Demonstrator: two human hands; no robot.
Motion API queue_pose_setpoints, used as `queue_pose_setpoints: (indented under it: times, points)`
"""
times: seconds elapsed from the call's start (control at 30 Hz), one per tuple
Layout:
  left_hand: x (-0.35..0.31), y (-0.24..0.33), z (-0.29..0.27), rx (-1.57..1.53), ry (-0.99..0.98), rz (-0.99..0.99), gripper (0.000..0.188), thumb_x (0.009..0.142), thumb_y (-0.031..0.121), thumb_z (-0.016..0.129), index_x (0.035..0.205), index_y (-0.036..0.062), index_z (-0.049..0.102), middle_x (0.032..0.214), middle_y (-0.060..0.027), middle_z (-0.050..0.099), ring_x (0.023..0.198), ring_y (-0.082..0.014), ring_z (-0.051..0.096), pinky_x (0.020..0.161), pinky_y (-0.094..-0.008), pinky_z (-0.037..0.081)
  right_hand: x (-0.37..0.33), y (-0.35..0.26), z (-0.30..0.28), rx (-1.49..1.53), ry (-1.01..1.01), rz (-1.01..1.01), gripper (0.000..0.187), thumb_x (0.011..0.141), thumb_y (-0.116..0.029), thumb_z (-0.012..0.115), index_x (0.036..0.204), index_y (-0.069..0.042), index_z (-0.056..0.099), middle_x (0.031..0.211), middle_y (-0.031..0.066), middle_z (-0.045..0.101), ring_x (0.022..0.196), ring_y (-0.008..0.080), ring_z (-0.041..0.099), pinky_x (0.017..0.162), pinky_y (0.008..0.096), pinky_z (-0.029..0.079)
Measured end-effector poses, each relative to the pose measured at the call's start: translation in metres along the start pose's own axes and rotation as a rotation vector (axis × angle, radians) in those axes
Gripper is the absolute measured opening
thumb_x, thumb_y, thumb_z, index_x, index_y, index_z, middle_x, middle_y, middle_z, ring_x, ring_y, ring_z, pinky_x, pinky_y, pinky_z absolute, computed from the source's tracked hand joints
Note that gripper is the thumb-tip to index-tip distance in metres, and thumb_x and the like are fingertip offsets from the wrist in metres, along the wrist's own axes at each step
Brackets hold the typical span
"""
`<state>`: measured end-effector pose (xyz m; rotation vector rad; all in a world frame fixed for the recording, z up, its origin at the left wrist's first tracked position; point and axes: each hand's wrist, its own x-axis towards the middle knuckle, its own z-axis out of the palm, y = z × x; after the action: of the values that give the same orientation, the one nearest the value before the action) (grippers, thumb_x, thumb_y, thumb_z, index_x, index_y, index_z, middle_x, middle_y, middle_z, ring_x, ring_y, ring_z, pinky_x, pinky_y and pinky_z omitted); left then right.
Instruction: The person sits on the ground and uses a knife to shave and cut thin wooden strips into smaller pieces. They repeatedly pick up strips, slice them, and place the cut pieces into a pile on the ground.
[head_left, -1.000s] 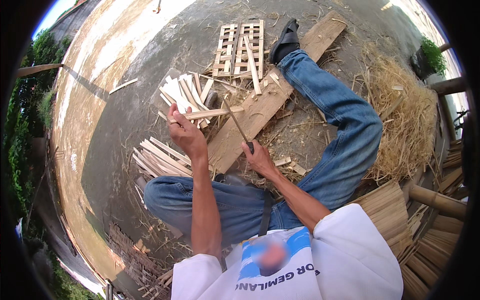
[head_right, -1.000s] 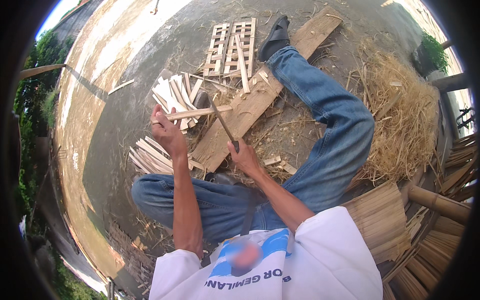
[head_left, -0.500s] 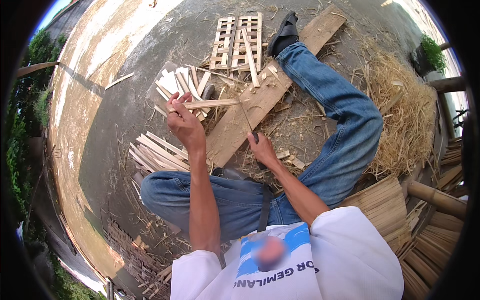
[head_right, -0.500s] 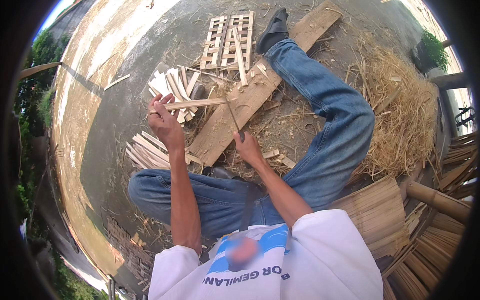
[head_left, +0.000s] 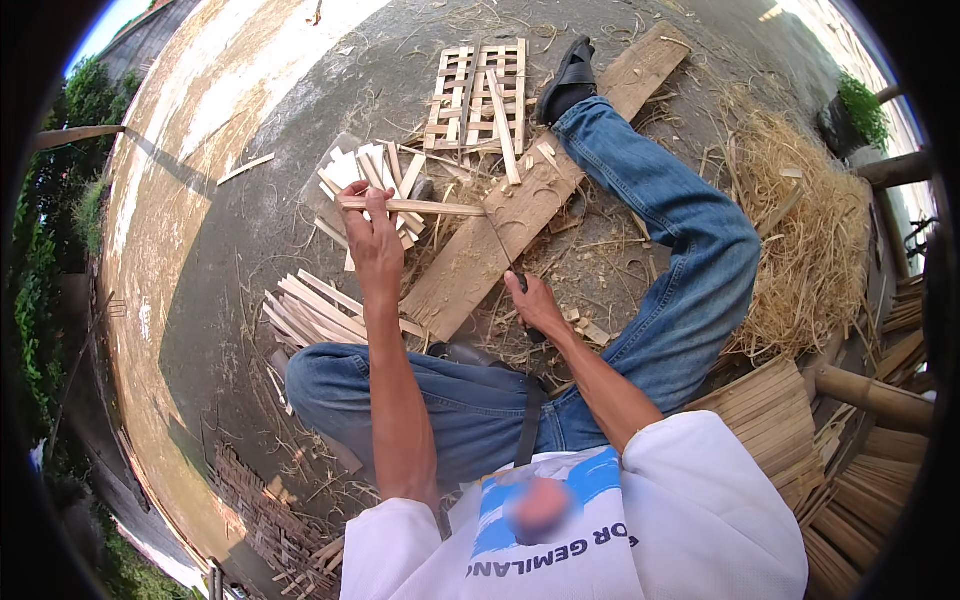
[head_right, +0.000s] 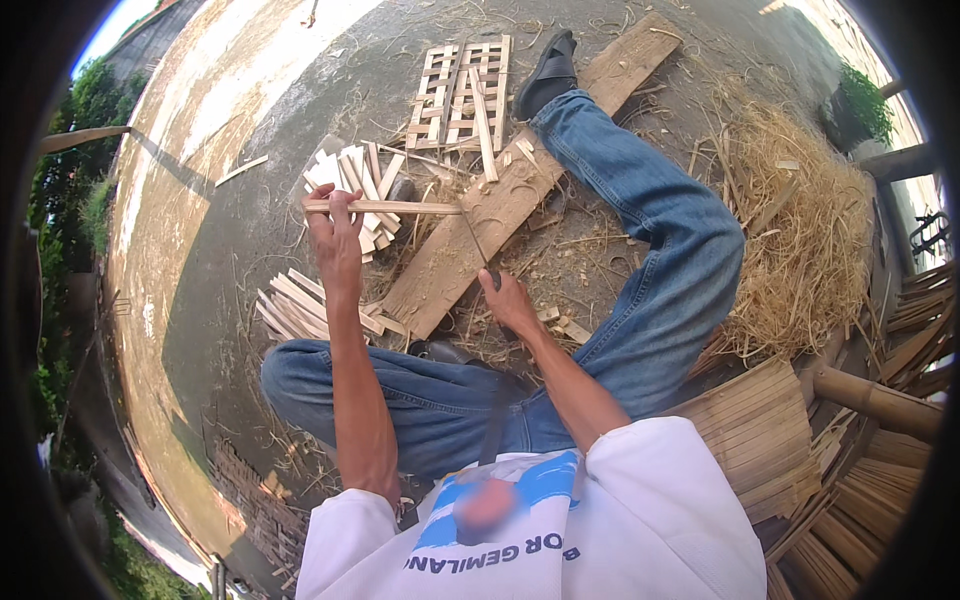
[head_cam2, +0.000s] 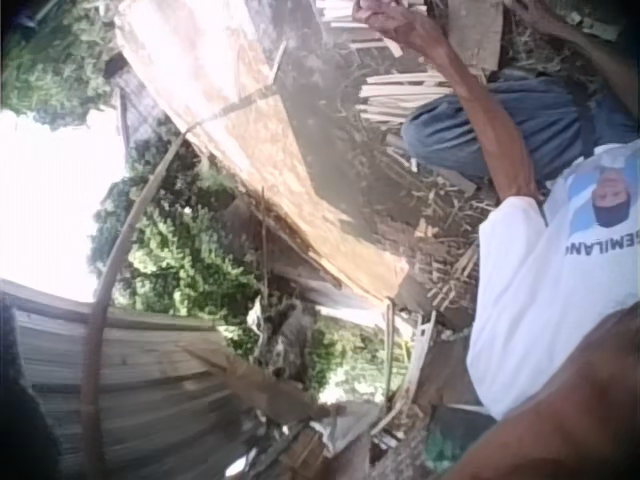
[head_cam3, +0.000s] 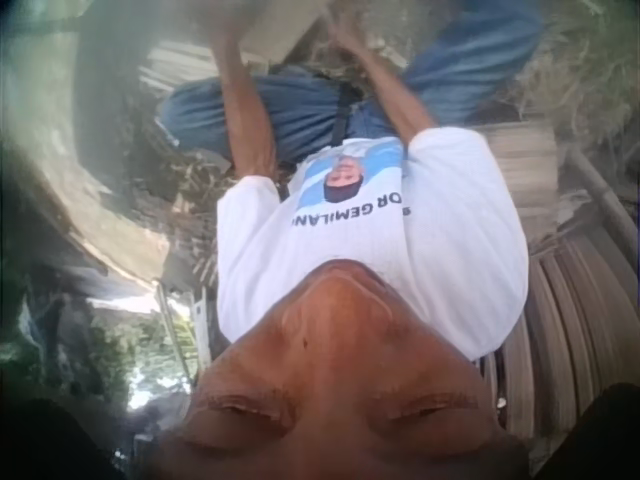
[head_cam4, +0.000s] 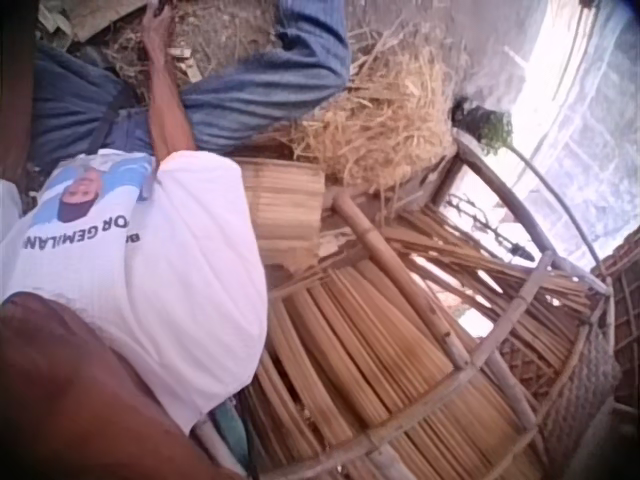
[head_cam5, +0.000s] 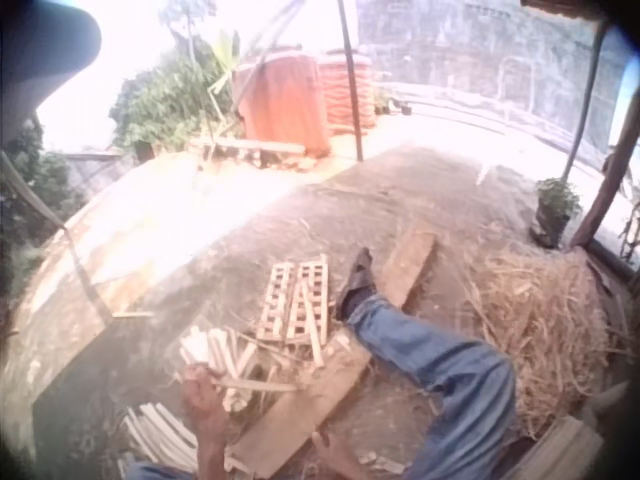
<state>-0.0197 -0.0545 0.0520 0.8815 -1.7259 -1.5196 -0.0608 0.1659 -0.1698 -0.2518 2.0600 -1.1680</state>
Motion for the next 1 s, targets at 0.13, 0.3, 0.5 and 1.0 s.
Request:
queue_pose_setpoints:
  times: [0.13, 0.3, 0.5, 1.0]
  points:
    - [0.001, 0.0, -0.011, 0.074, -0.117, -0.054, 0.038, 0.109, 0.022, 0.051, 0.141, 0.002, 0.045, 0.129, -0.017, 0.054, 0.123, -0.0219, 0.06, 0.103, -0.0352, 0.056, -0.018, -0.039, -0.023, 0.535, -0.34, 0.286, 0.06, 0.102, -0.062, 0.052, 0.102, -0.002, 0.06, 0.069, 0.004, 0.059, 0.05, 0.0147, 0.06, 0.048, 0.0326, 0.053]
    - [0.015, -0.003, 0.001, 0.264, 0.039, 0.162, 0.03, 0.099, 0.028, 0.072, 0.11, -0.0001, 0.072, 0.093, -0.0077, 0.071, 0.084, -0.0141, 0.062, 0.075, -0.0321, 0.051, -0.021, -0.047, -0.035, 0.747, -0.424, 0.334, 0.054, 0.1, -0.057, 0.059, 0.103, -0.003, 0.06, 0.07, 0.0015, 0.06, 0.052, 0.013, 0.061, 0.048, 0.0316, 0.055]
    - [0.021, -0.014, 0.01, 0.128, 0.153, 0.197, 0.035, 0.102, 0.031, 0.067, 0.114, -0.0013, 0.071, 0.097, -0.0103, 0.075, 0.085, -0.0145, 0.069, 0.071, -0.0328, 0.058, -0.034, -0.056, -0.043, 0.657, -0.37, 0.305, 0.048, 0.098, -0.05, 0.066, 0.101, -0.003, 0.06, 0.073, 0.0025, 0.06, 0.052, 0.0143, 0.061, 0.049, 0.0301, 0.055]
    - [-0.006, -0.021, 0.019, 0.234, -0.174, 0.161, 0.029, 0.11, 0.022, 0.047, 0.128, -0.0017, 0.051, 0.106, -0.0141, 0.063, 0.1, -0.0233, 0.066, 0.085, -0.0378, 0.051, -0.051, -0.084, -0.048, 0.632, -0.287, 0.229, 0.048, 0.101, -0.049, 0.063, 0.106, -0.001, 0.061, 0.075, 0.0036, 0.062, 0.057, 0.014, 0.063, 0.053, 0.0302, 0.057]
